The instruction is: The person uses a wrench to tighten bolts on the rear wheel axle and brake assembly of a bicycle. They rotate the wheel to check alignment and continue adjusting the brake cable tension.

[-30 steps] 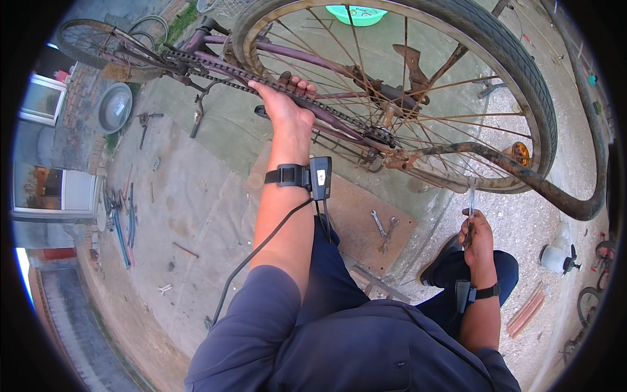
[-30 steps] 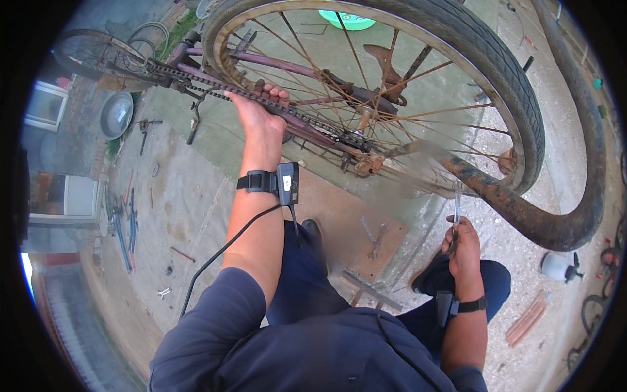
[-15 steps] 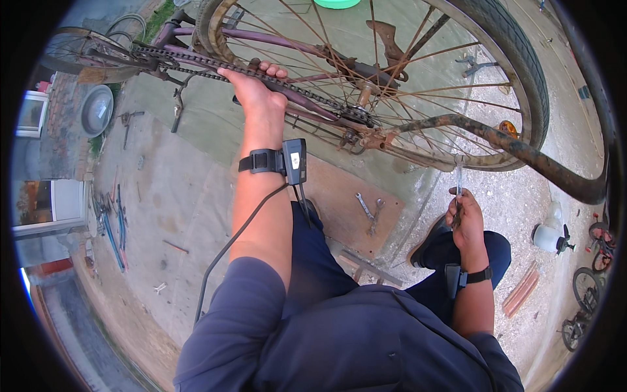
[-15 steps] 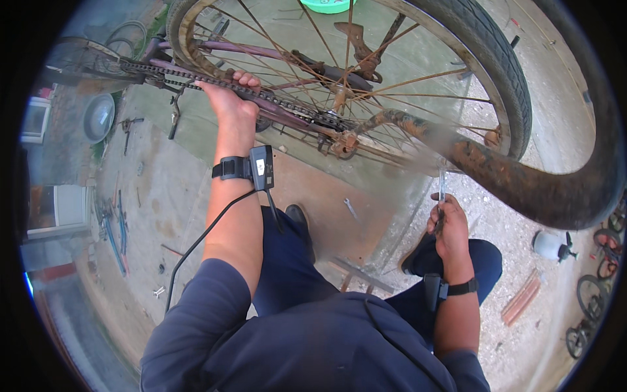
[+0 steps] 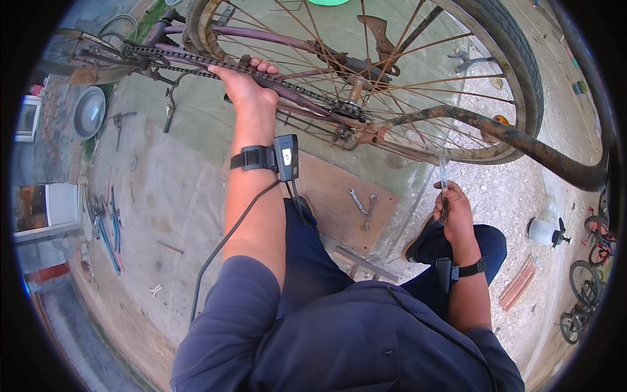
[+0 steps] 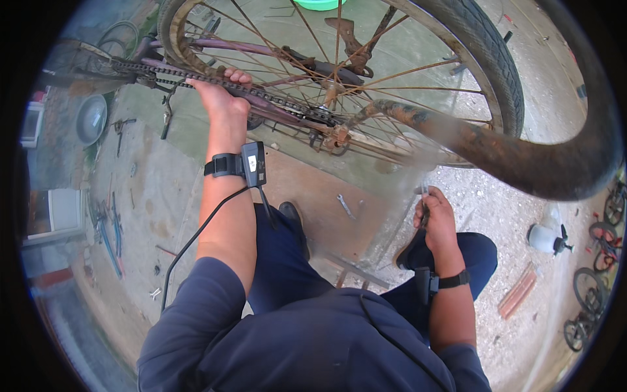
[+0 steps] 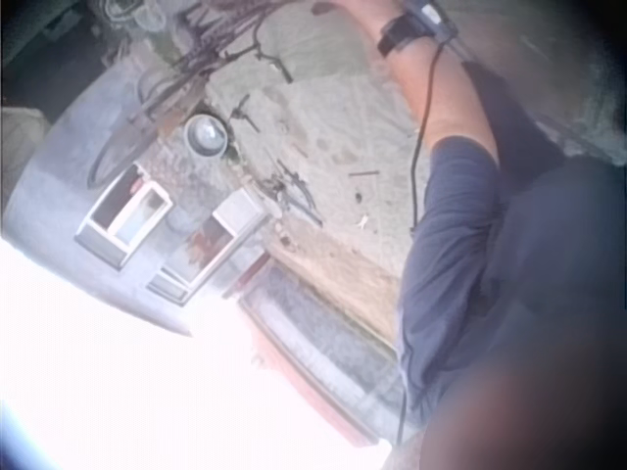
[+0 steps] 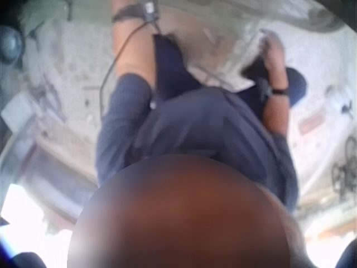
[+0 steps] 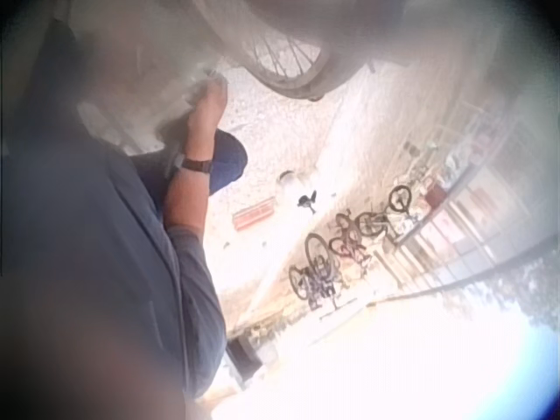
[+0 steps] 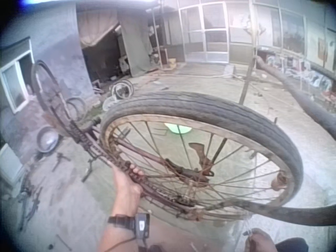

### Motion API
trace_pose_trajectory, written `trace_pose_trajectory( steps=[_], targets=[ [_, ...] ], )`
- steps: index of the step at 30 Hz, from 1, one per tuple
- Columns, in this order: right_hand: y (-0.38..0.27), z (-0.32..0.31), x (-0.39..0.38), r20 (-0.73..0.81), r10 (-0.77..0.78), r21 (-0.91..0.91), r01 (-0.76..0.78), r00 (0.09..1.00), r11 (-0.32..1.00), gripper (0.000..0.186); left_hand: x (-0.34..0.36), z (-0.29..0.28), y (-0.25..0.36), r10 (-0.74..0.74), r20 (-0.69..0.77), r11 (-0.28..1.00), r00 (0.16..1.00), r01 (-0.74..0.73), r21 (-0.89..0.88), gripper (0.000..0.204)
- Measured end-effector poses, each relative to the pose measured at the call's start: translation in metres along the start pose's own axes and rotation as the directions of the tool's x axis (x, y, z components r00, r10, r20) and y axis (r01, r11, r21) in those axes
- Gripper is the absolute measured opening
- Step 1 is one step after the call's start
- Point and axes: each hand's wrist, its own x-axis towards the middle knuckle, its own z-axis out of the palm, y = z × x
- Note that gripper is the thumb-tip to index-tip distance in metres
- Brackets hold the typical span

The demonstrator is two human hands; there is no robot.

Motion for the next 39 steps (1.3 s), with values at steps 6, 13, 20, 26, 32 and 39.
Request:
trace_pose_trajectory(
  steps=[6, 13, 20, 26, 32, 39],
  targets=[
    [0.010, 0.022, 0.003, 0.118, -0.016, -0.160, 0.035, 0.993, 0.987, 0.023, 0.002, -0.003, 0.000, 0.004, 0.002, 1.000, 1.000, -0.004, 0.019, 0.072],
    [0.010, 0.038, 0.009, 0.226, -0.063, -0.308, 0.133, 0.972, 0.942, 0.026, 0.004, -0.003, -0.001, 0.025, 0.001, 1.000, 1.000, -0.025, 0.016, 0.072],
    [0.018, 0.049, 0.018, 0.264, -0.066, -0.445, 0.182, 0.962, 0.877, 0.026, 0.001, 0.000, -0.001, 0.028, -0.004, 0.999, 1.000, -0.028, 0.027, 0.071],
    [0.017, 0.080, 0.017, 0.410, -0.259, -0.647, 0.479, 0.874, 0.593, 0.028, -0.002, 0.001, 0.000, 0.028, 0.000, 0.999, 1.000, -0.028, 0.038, 0.070],
    [-0.001, 0.113, 0.017, 0.467, -0.442, -0.658, 0.635, 0.766, 0.406, 0.031, -0.002, 0.002, -0.001, 0.023, -0.011, 0.999, 1.000, -0.023, 0.026, 0.069],
    [-0.001, 0.127, 0.012, 0.421, -0.424, -0.640, 0.593, 0.802, 0.489, 0.032, 0.003, -0.001, 0.000, -0.016, -0.013, 0.999, 1.000, 0.016, 0.028, 0.074]
  ],
)
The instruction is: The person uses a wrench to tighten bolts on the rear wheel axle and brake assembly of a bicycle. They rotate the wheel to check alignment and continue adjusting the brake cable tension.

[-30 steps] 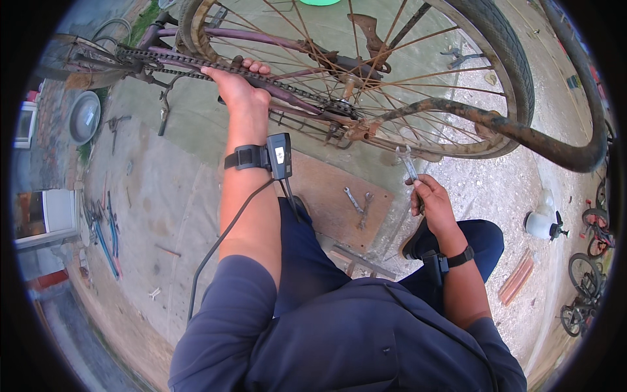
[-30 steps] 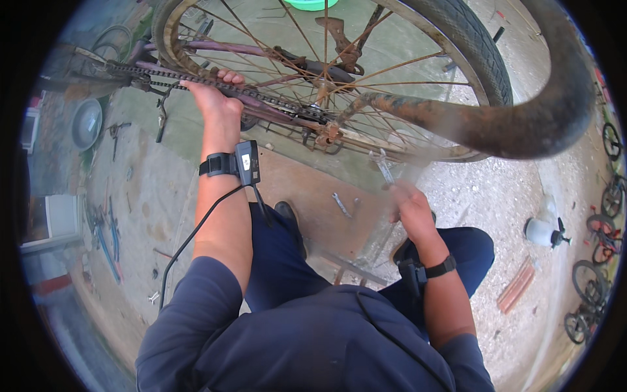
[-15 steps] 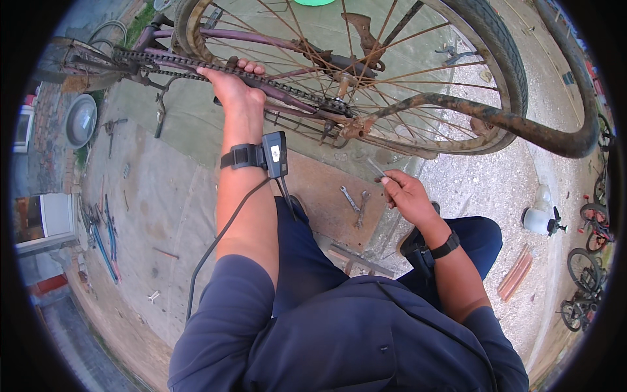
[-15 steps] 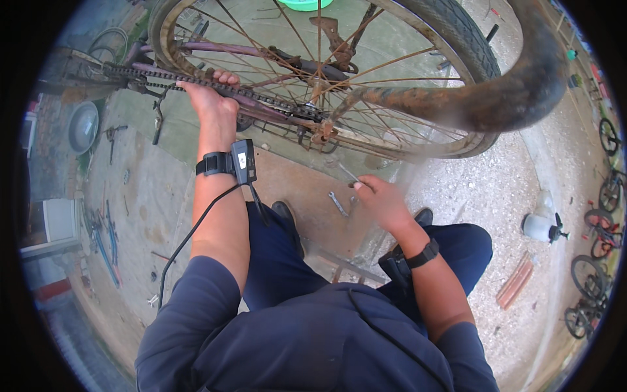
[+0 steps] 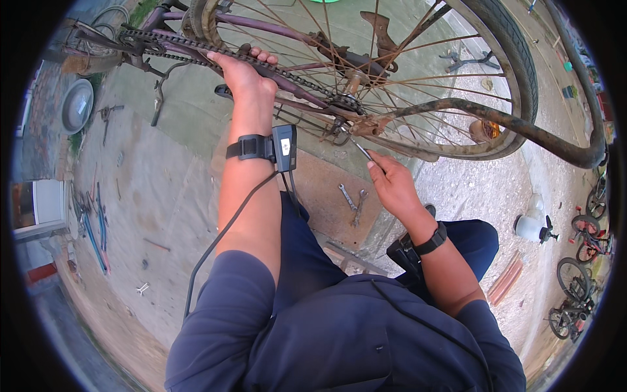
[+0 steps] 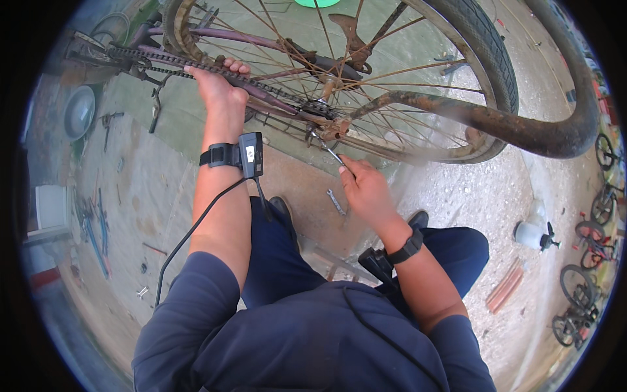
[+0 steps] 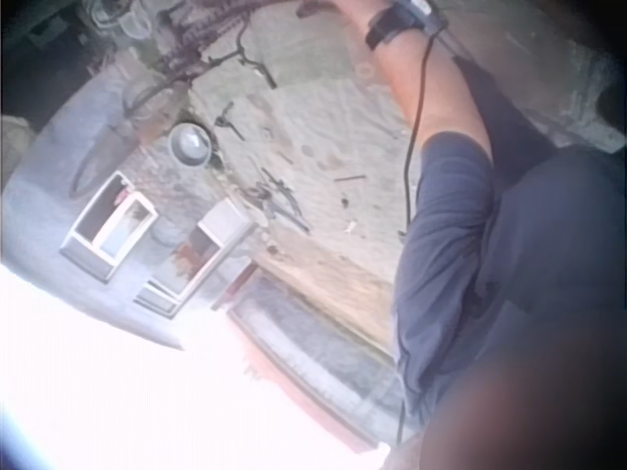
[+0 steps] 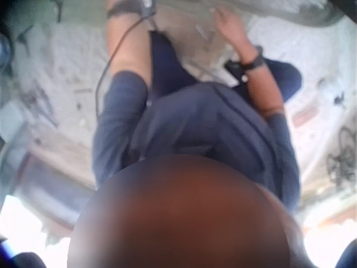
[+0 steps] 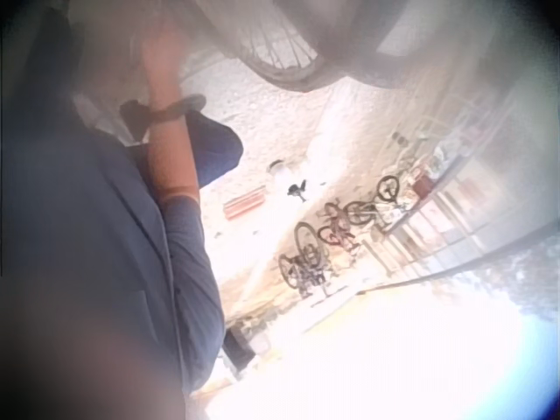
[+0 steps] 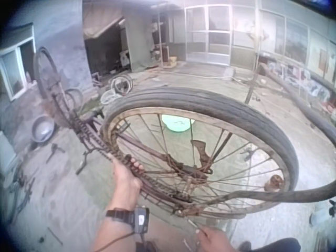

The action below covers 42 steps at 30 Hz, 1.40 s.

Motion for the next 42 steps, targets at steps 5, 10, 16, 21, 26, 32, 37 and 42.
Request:
trace_pose_trajectory(
  steps=[5, 10, 16, 21, 26, 32, 37, 42],
  targets=[
    [-0.004, 0.007, -0.001, 0.014, 0.028, 0.045, -0.028, 1.000, 0.999, 0.037, 0.000, -0.002, -0.002, 0.027, 0.011, 0.999, 1.000, -0.027, -0.029, 0.070],
    [-0.018, 0.011, -0.002, 0.062, 0.083, 0.083, -0.088, 0.995, 0.993, 0.039, -0.002, -0.001, -0.002, 0.029, 0.015, 0.999, 0.999, -0.028, -0.033, 0.071],
    [-0.025, 0.011, 0.000, 0.047, 0.116, 0.103, -0.120, 0.992, 0.987, 0.039, -0.004, 0.002, 0.000, 0.029, -0.018, 0.999, 0.999, -0.030, -0.021, 0.074],
    [-0.024, 0.011, -0.002, -0.032, 0.034, 0.060, -0.032, 0.999, 0.998, 0.035, -0.004, 0.002, 0.000, 0.017, -0.007, 1.000, 1.000, -0.017, -0.026, 0.074],
    [-0.019, 0.008, -0.002, 0.020, 0.089, 0.041, -0.090, 0.996, 0.995, 0.036, -0.004, 0.001, 0.000, 0.024, -0.006, 1.000, 1.000, -0.024, -0.018, 0.074],
    [0.008, 0.020, 0.003, -0.040, 0.058, -0.012, -0.058, 0.998, 0.998, 0.032, -0.003, 0.001, 0.000, 0.030, 0.007, 1.000, 1.000, -0.030, -0.009, 0.074],
    [0.033, 0.036, 0.015, -0.013, 0.100, -0.184, -0.100, 0.995, 0.978, 0.031, -0.002, 0.001, 0.000, 0.022, -0.002, 1.000, 1.000, -0.022, -0.001, 0.074],
    [0.045, 0.079, 0.043, 0.002, 0.101, -0.351, -0.094, 0.995, 0.932, 0.032, -0.001, 0.000, -0.001, 0.019, 0.008, 1.000, 1.000, -0.019, -0.017, 0.075]
  ],
)
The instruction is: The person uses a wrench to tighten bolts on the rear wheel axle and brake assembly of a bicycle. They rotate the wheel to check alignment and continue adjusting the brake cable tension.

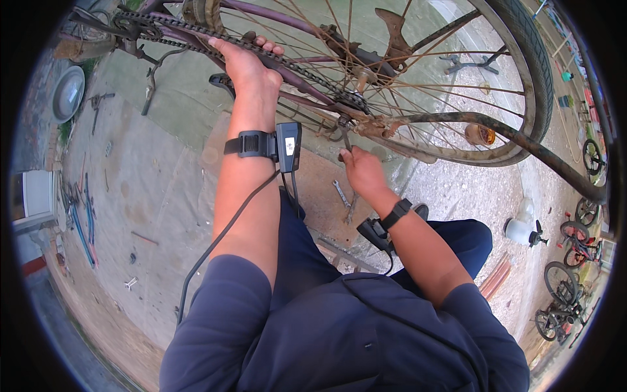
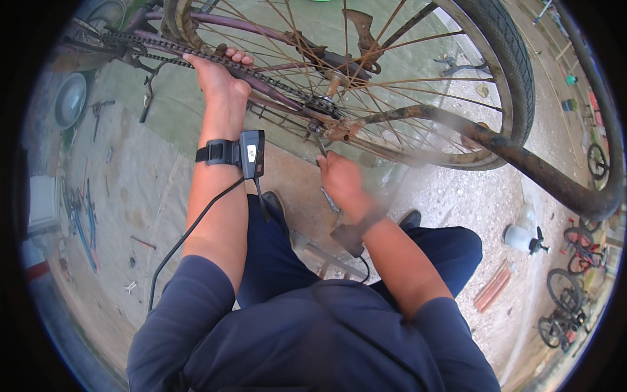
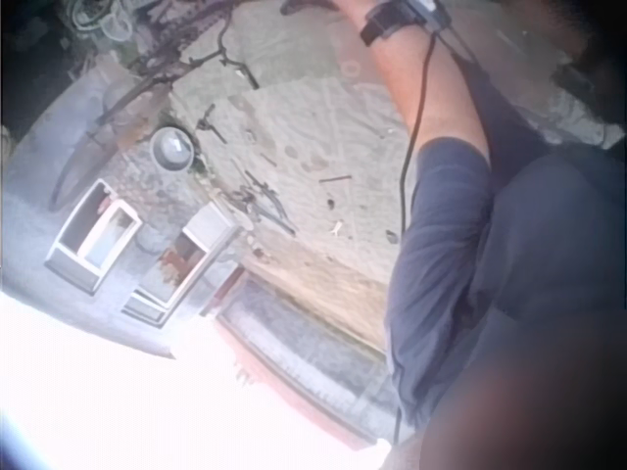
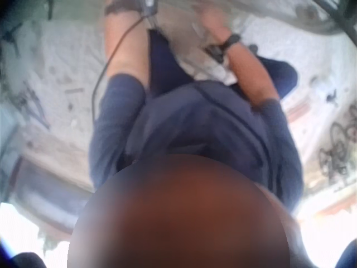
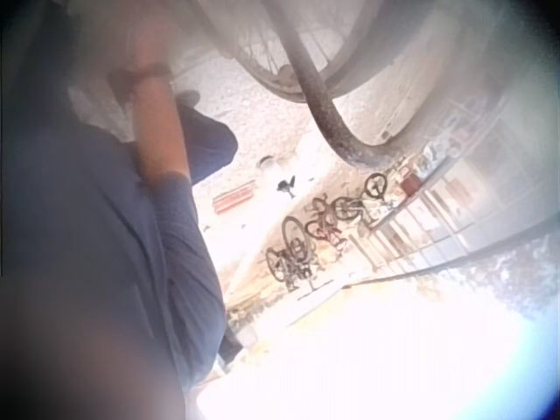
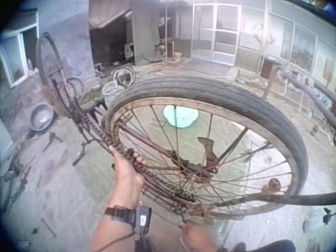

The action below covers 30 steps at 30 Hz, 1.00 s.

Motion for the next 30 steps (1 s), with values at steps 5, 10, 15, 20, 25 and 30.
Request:
trace_pose_trajectory(
  steps=[5, 10, 15, 20, 25, 30],
  targets=[
    [-0.019, 0.027, 0.027, 0.182, 0.131, 0.229, -0.172, 0.974, 0.958, 0.036, 0.002, -0.002, -0.001, 0.010, 0.002, 1.000, 1.000, -0.010, 0.006, 0.076],
    [-0.035, 0.059, 0.041, 0.304, 0.116, 0.755, -0.313, 0.946, 0.576, 0.036, 0.002, -0.002, -0.001, -0.019, -0.007, 0.999, 1.000, 0.019, -0.027, 0.075],
    [-0.009, 0.043, 0.026, 0.384, 0.033, 0.713, -0.319, 0.923, 0.624, 0.029, -0.003, 0.000, -0.001, -0.051, -0.033, 0.995, 0.998, 0.048, -0.087, 0.069],
    [-0.006, 0.018, 0.014, 0.533, -0.021, 0.601, -0.361, 0.846, 0.713, 0.029, -0.002, -0.001, -0.001, -0.040, -0.028, 0.994, 0.999, 0.037, -0.100, 0.068],
    [-0.016, 0.002, 0.001, 0.583, -0.009, 0.635, -0.449, 0.812, 0.628, 0.028, -0.002, -0.003, -0.004, -0.020, -0.028, 0.996, 0.999, 0.018, -0.093, 0.070],
    [-0.021, 0.000, -0.002, 0.591, 0.012, 0.637, -0.476, 0.806, 0.607, 0.028, -0.001, -0.006, -0.007, 0.030, 0.021, 0.996, 0.999, -0.028, -0.082, 0.073]
  ],
)
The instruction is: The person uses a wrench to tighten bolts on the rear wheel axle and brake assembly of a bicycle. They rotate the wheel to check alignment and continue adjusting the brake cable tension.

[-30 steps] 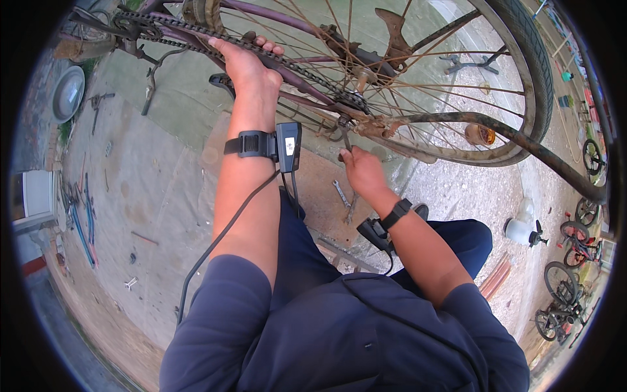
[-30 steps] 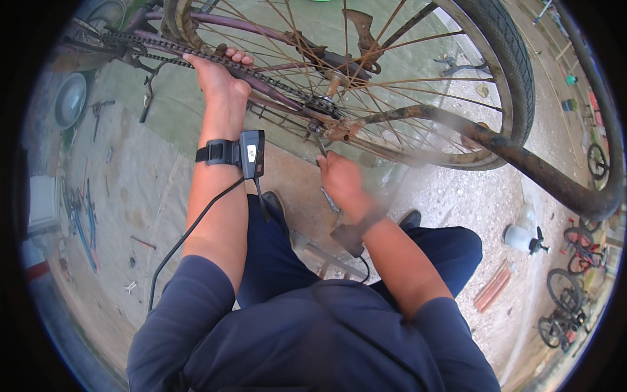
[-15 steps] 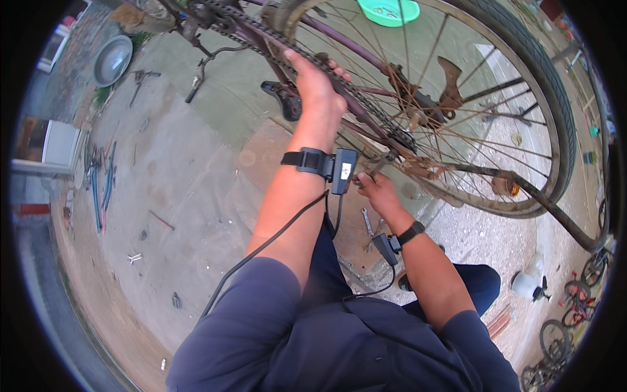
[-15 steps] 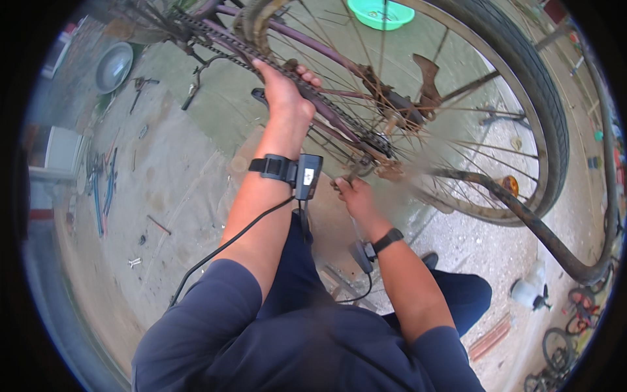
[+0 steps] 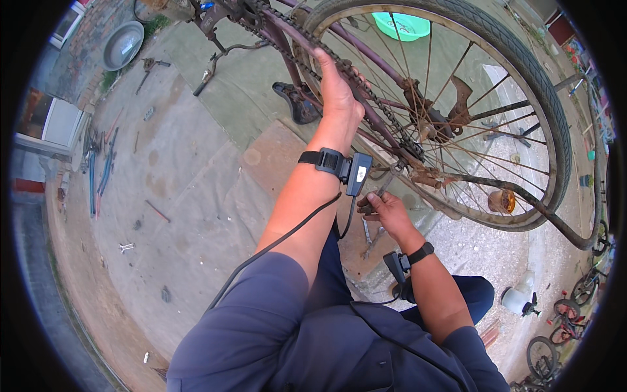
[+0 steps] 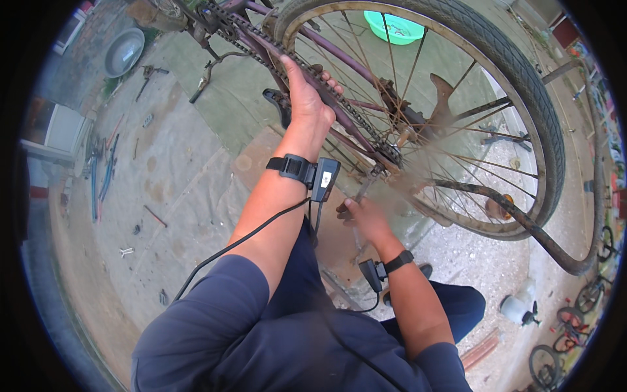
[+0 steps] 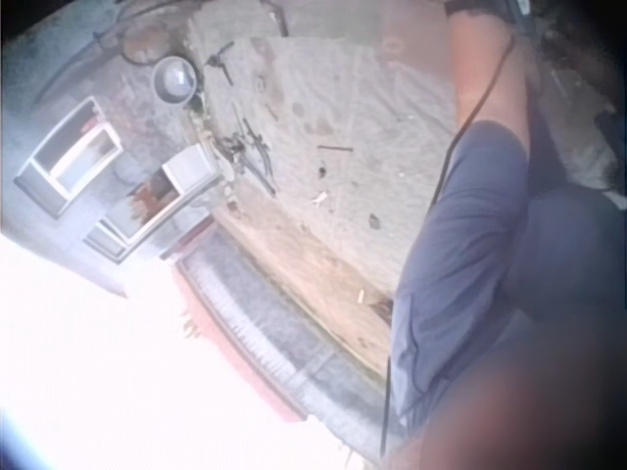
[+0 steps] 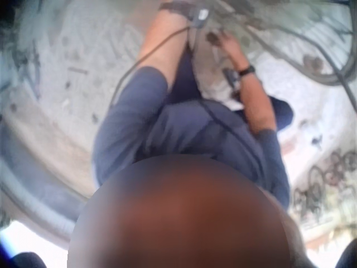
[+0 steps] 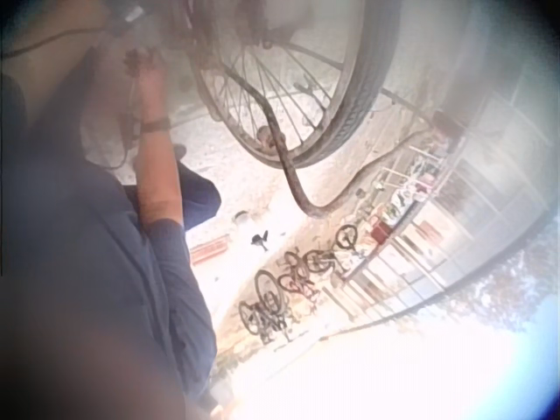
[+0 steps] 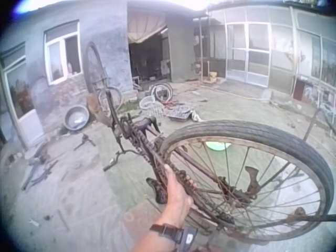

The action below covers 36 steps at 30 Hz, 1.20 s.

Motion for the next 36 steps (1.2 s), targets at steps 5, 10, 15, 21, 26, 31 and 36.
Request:
trace_pose_trajectory(
  steps=[5, 10, 15, 21, 26, 31, 36],
  targets=[
    [0.001, 0.000, -0.002, -0.008, -0.004, -0.004, 0.004, 1.000, 1.000, 0.029, 0.002, -0.001, 0.000, 0.011, -0.016, 0.998, 1.000, -0.010, 0.058, 0.074],
    [0.000, 0.000, -0.003, -0.028, 0.005, 0.005, -0.005, 1.000, 1.000, 0.031, -0.001, -0.002, 0.002, -0.005, 0.033, 0.999, 0.999, 0.007, -0.049, 0.074],
    [0.000, 0.000, -0.003, -0.032, 0.009, 0.005, -0.009, 0.999, 1.000, 0.032, -0.002, 0.003, -0.001, 0.042, 0.000, 0.999, 0.999, -0.042, 0.015, 0.074],
    [0.011, -0.007, -0.004, -0.025, -0.012, -0.048, 0.011, 1.000, 0.999, 0.031, -0.005, 0.000, 0.006, -0.031, 0.036, 0.997, 0.999, 0.033, -0.063, 0.072],
    [0.020, -0.016, -0.021, -0.011, -0.129, -0.259, 0.122, 0.992, 0.958, 0.033, -0.005, 0.002, 0.006, -0.043, 0.021, 0.998, 0.999, 0.044, -0.044, 0.078],
    [0.004, -0.023, -0.049, -0.112, -0.276, -0.320, 0.228, 0.955, 0.920, 0.037, -0.005, 0.004, 0.006, -0.026, 0.019, 0.999, 0.999, 0.027, -0.021, 0.078],
    [-0.022, -0.032, -0.071, -0.205, -0.365, -0.539, 0.207, 0.908, 0.817, 0.042, -0.005, 0.003, 0.006, -0.034, 0.022, 0.999, 0.999, 0.034, -0.030, 0.075]
  ],
)
